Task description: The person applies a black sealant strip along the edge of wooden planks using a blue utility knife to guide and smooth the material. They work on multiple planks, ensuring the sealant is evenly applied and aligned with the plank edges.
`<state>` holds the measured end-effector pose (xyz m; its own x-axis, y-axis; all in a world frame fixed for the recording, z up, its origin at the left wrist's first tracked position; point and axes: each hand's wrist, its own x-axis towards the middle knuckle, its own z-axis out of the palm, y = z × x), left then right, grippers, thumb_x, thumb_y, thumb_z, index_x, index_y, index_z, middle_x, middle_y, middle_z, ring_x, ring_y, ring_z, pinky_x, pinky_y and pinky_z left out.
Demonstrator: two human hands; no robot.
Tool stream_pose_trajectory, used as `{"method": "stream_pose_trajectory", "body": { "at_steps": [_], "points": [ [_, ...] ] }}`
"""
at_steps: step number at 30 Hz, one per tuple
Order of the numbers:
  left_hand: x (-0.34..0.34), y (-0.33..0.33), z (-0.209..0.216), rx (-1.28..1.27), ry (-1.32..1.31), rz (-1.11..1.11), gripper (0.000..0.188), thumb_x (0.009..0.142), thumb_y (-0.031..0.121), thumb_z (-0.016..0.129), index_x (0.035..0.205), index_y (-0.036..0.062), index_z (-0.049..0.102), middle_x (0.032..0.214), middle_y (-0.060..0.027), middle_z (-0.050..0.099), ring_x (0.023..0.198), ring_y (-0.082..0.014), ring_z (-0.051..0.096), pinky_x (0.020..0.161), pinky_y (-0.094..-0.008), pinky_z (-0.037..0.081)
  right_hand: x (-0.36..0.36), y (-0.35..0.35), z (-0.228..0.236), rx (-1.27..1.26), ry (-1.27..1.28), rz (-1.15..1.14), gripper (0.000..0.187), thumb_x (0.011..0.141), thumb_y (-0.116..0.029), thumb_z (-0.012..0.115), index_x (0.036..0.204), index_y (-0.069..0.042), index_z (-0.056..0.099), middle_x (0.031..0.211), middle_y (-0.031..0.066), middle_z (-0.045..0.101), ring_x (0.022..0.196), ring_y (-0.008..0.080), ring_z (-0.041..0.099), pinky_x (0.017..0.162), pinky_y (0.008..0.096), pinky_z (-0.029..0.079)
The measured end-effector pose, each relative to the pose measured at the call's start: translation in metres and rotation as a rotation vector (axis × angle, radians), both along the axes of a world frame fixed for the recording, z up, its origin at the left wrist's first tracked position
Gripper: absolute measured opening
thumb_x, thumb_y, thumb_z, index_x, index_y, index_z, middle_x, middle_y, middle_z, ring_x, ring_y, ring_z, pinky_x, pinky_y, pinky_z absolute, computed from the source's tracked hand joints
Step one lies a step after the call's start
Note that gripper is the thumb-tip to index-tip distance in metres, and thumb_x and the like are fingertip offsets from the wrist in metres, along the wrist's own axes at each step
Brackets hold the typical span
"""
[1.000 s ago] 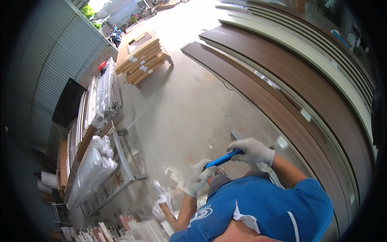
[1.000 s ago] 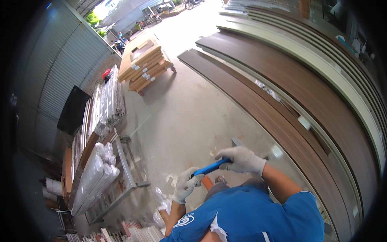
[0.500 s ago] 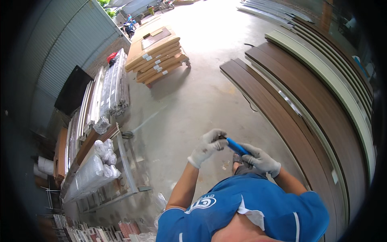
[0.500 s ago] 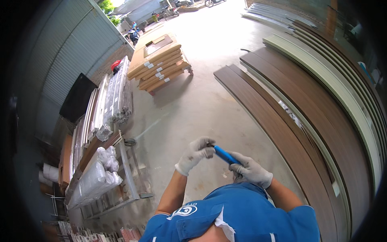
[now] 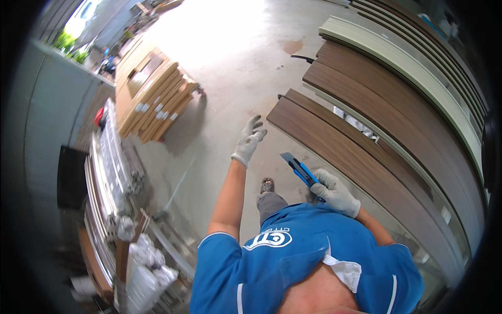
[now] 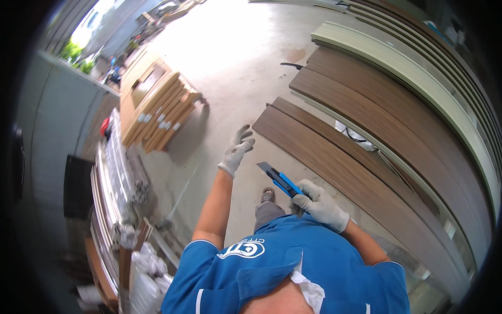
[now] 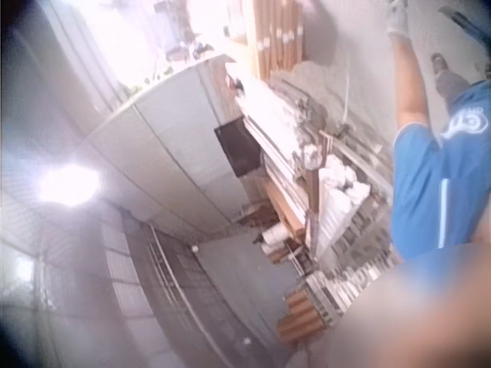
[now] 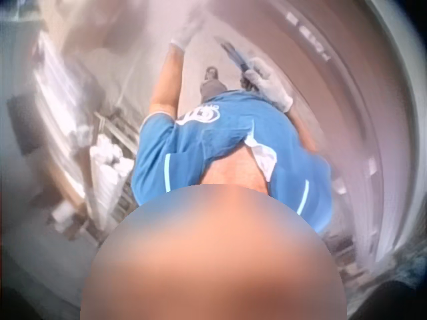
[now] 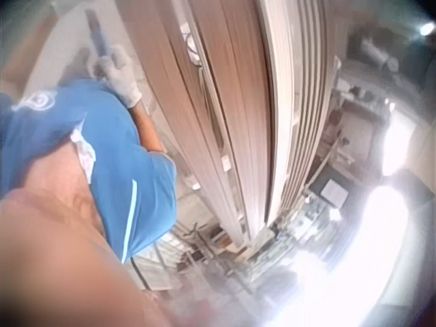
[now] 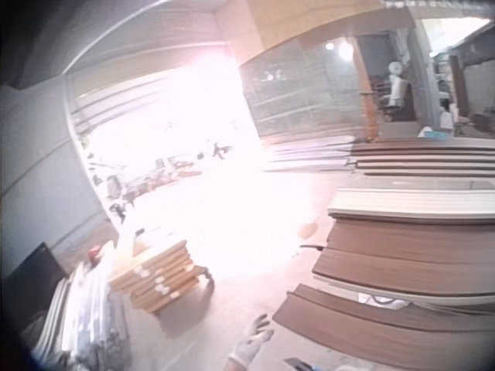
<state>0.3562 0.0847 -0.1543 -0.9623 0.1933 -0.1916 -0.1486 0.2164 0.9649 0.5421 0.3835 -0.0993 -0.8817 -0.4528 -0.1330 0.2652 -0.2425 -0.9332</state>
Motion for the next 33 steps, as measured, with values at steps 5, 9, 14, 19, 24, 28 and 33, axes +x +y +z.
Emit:
{"method": "stream_pose_trajectory", "body": {
  "at_steps": [5, 9, 14, 19, 24, 28, 33],
  "points": [
    [-0.129, 0.010, -0.051, -0.096, 0.160, -0.456, 0.078, 0.097, 0.011, 0.063, 0.168, 0.0112, 0.031, 0.166, -0.0201, 0.040, 0.143, -0.0340, 0.051, 0.117, -0.0403, 0.043, -0.035, -0.072, 0.007, 0.370, -0.004, -0.242, 0.035, 0.105, -0.034, 0.069, 0.123, -0.005, 0.063, 0.079, 0.0055, 0.067, 0.066, 0.0131, 0.061, 0.064, 0.0313, 0.052],
    [-0.166, 0.010, -0.088, 0.065, 0.139, -0.831, 0.058, 0.105, 0.034, 0.067, 0.152, 0.0024, 0.052, 0.148, -0.0132, 0.057, 0.132, -0.0254, 0.059, 0.118, -0.0361, 0.039, -0.058, -0.152, 0.001, 0.622, 0.156, -0.477, 0.030, 0.103, -0.030, 0.071, 0.119, -0.006, 0.066, 0.073, 0.0124, 0.066, 0.062, 0.0173, 0.065, 0.060, 0.0358, 0.051],
    [-0.164, -0.064, -0.082, 0.156, -0.219, -1.001, 0.045, 0.109, 0.044, 0.063, 0.120, 0.0010, 0.068, 0.106, -0.0063, 0.071, 0.102, -0.0164, 0.066, 0.095, -0.0325, 0.050, -0.087, -0.214, -0.037, 0.921, 0.205, -0.805, 0.028, 0.103, -0.032, 0.070, 0.119, -0.009, 0.064, 0.073, 0.0192, 0.068, 0.064, 0.0365, 0.070, 0.058, 0.0464, 0.051],
    [-0.161, -0.103, -0.039, 0.155, -0.216, -0.876, 0.044, 0.108, 0.045, 0.062, 0.105, 0.0014, 0.070, 0.085, -0.0038, 0.066, 0.080, -0.0137, 0.064, 0.078, -0.0304, 0.050, -0.111, -0.238, -0.066, 1.147, 0.034, -0.953, 0.028, 0.104, -0.032, 0.068, 0.118, -0.008, 0.061, 0.074, 0.0222, 0.069, 0.067, 0.0471, 0.068, 0.058, 0.0560, 0.050],
    [-0.156, -0.103, -0.008, 0.045, -0.234, -0.886, 0.042, 0.108, 0.042, 0.062, 0.098, 0.0024, 0.069, 0.076, -0.0013, 0.059, 0.063, -0.0107, 0.057, 0.063, -0.0278, 0.046, -0.144, -0.244, -0.082, 1.217, 0.308, -1.074, 0.028, 0.104, -0.028, 0.065, 0.122, -0.008, 0.060, 0.087, 0.0233, 0.072, 0.080, 0.0455, 0.070, 0.067, 0.0553, 0.053],
    [-0.146, -0.104, 0.008, 0.072, -0.318, -0.851, 0.039, 0.108, 0.039, 0.061, 0.091, 0.0040, 0.067, 0.068, 0.0015, 0.053, 0.058, -0.0078, 0.053, 0.056, -0.0252, 0.042, -0.162, -0.238, -0.102, 1.301, 0.196, -0.978, 0.024, 0.104, -0.026, 0.064, 0.119, -0.007, 0.060, 0.094, 0.0229, 0.072, 0.083, 0.0442, 0.070, 0.069, 0.0543, 0.053],
    [-0.130, -0.098, 0.053, 0.167, -0.296, -0.819, 0.037, 0.106, 0.037, 0.062, 0.087, 0.0058, 0.065, 0.067, 0.0030, 0.055, 0.052, -0.0054, 0.045, 0.053, -0.0235, 0.038, -0.148, -0.224, -0.129, 1.356, 0.249, -0.943, 0.025, 0.104, -0.029, 0.063, 0.115, -0.007, 0.058, 0.094, 0.0222, 0.072, 0.082, 0.0451, 0.070, 0.070, 0.0547, 0.054]
  ]
}}
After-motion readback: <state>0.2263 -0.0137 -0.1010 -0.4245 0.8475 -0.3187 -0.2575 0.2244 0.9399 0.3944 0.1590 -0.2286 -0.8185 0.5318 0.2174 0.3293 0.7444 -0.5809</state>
